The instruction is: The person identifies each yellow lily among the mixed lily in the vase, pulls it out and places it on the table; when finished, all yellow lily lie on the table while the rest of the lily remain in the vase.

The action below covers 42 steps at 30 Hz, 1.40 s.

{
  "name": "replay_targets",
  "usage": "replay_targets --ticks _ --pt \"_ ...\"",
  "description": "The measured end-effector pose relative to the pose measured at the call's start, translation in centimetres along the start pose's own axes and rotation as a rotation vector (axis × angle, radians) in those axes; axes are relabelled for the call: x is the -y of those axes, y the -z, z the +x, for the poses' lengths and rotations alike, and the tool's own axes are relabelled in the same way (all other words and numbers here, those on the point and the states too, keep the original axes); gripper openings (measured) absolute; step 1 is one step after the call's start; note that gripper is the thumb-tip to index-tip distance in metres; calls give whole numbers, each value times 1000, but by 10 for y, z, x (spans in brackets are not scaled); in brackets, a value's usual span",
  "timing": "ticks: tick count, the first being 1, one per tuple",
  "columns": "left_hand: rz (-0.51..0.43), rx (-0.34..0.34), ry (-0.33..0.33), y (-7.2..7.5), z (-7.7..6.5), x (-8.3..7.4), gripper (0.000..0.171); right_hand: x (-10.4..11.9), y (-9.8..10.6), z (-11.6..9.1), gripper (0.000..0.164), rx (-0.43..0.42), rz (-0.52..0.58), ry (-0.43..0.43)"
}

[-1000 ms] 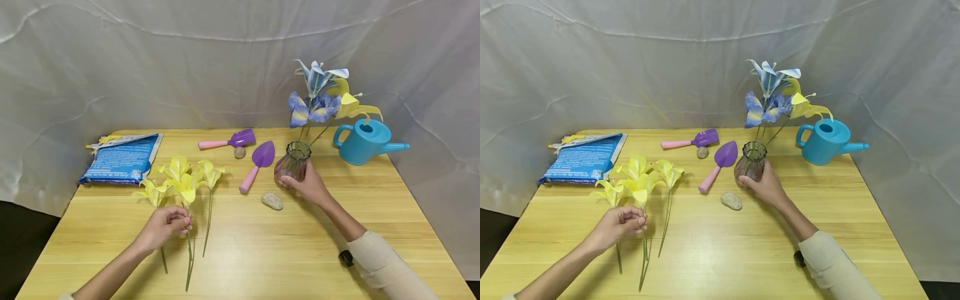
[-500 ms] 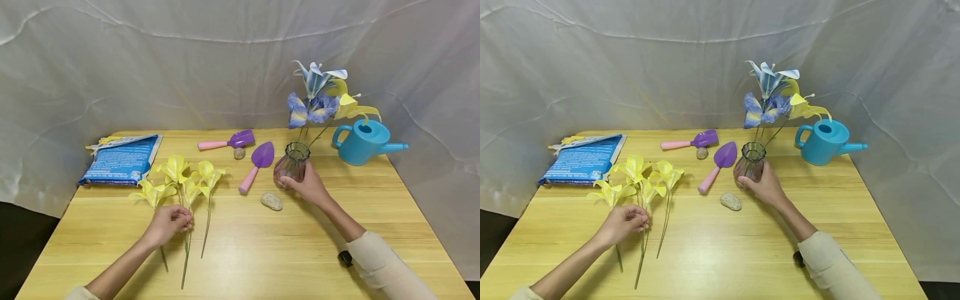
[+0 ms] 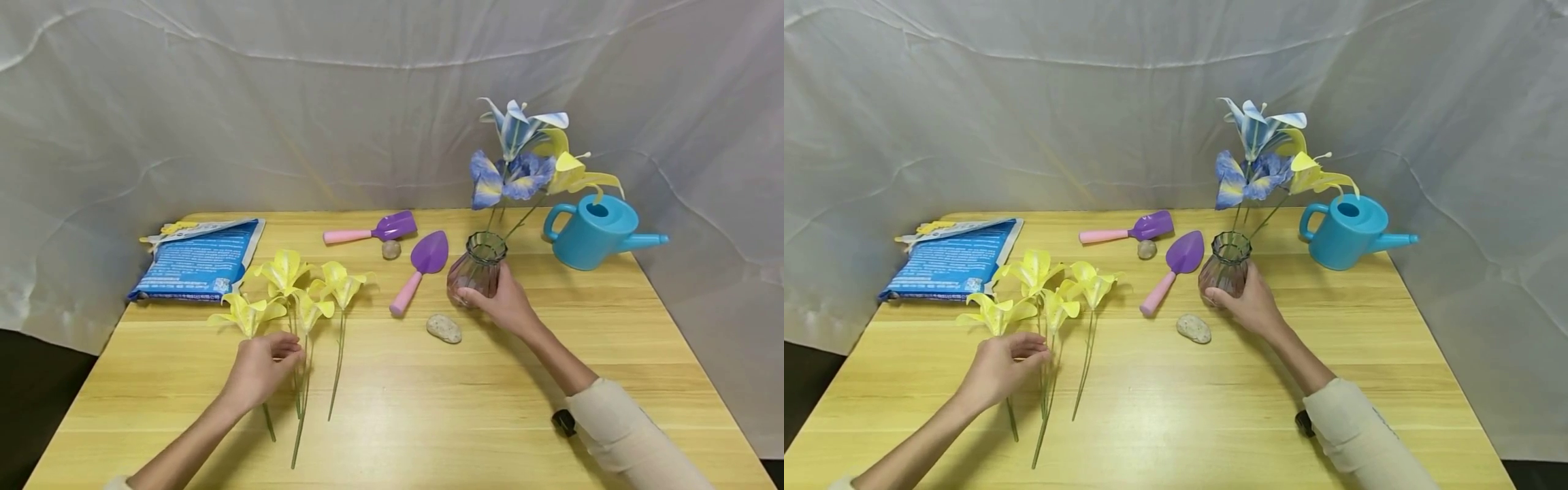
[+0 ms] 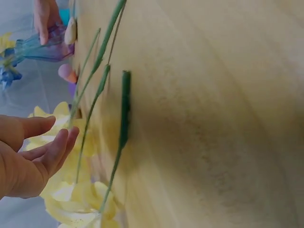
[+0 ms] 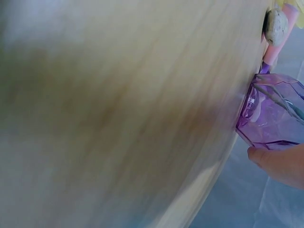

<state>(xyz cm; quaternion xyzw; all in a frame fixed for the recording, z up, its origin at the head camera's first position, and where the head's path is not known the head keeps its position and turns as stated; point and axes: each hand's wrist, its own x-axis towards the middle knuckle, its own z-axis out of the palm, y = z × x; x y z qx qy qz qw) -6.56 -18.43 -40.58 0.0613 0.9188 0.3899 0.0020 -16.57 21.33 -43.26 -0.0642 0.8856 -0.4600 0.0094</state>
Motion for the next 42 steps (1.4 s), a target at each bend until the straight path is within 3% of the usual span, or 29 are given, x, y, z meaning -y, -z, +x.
replay_targets --ticks 5,9,12,16,19,25,29,34,39,42 --pt "10 -9 -22 7 1 -7 16 1 0 0 91 -4 0 -1" --pt "-13 52 -27 13 3 -21 8 3 1 0 90 1 -9 -11" --pt "-34 90 -107 16 9 -43 8 4 2 0 90 -1 -9 -14" --pt "-48 56 -254 10 30 -83 23 2 4 1 92 -7 -9 -9" --pt "-140 36 -298 -3 53 -115 24 1 4 1 91 -10 -21 -13" --pt "-408 126 -312 -48 102 -173 28 -2 1 2 84 -1 -18 10" --pt "-446 132 -333 -85 129 -203 30 -2 -1 3 73 1 -1 25" --pt "-361 56 -382 -126 155 -222 25 -3 0 2 75 -1 -39 27" --pt "-15 -51 -481 -147 165 -237 22 -4 1 -1 75 16 -68 113" --pt "160 -96 -506 -152 167 -244 16 -3 3 -2 61 21 -70 150"
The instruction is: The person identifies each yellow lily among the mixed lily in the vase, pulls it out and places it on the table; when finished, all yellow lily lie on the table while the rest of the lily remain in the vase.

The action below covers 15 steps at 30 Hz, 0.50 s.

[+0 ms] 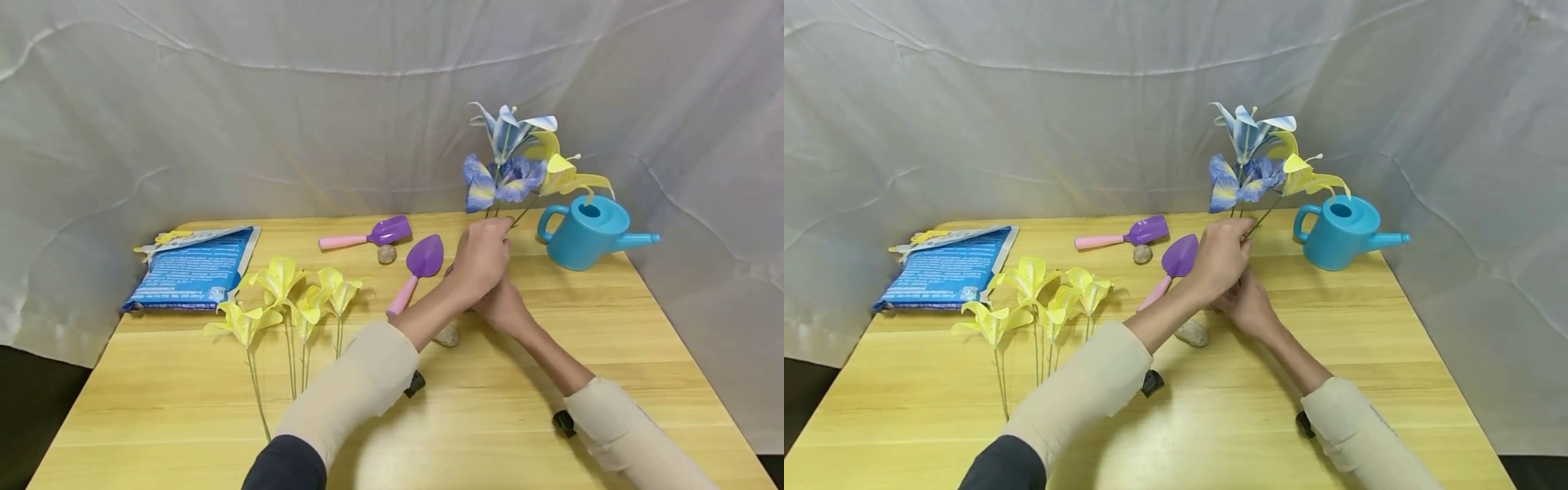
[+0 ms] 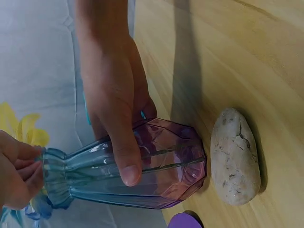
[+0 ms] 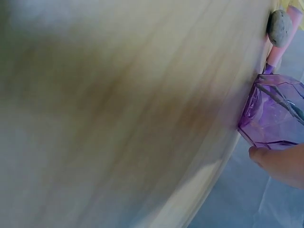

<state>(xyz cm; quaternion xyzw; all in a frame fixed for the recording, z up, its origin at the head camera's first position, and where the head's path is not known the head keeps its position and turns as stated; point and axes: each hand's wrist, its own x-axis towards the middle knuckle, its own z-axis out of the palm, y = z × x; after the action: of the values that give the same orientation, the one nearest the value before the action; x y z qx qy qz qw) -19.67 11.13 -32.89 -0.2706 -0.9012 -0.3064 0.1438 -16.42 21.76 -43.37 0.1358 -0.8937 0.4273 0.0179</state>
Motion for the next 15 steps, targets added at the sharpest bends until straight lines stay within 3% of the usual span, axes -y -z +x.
replay_targets --ticks 3,6,11,15 --pt "113 0 -12 -3 2 -3 18 0 0 1 47 0 -28 12" --pt "161 -14 -9 -6 4 -4 21 0 0 2 36 1 -39 3" --pt "153 -61 -27 -8 1 -4 25 -1 -1 1 33 -8 -60 2" --pt "122 -95 -80 -8 -2 -5 32 -1 -1 0 29 -27 -108 2"
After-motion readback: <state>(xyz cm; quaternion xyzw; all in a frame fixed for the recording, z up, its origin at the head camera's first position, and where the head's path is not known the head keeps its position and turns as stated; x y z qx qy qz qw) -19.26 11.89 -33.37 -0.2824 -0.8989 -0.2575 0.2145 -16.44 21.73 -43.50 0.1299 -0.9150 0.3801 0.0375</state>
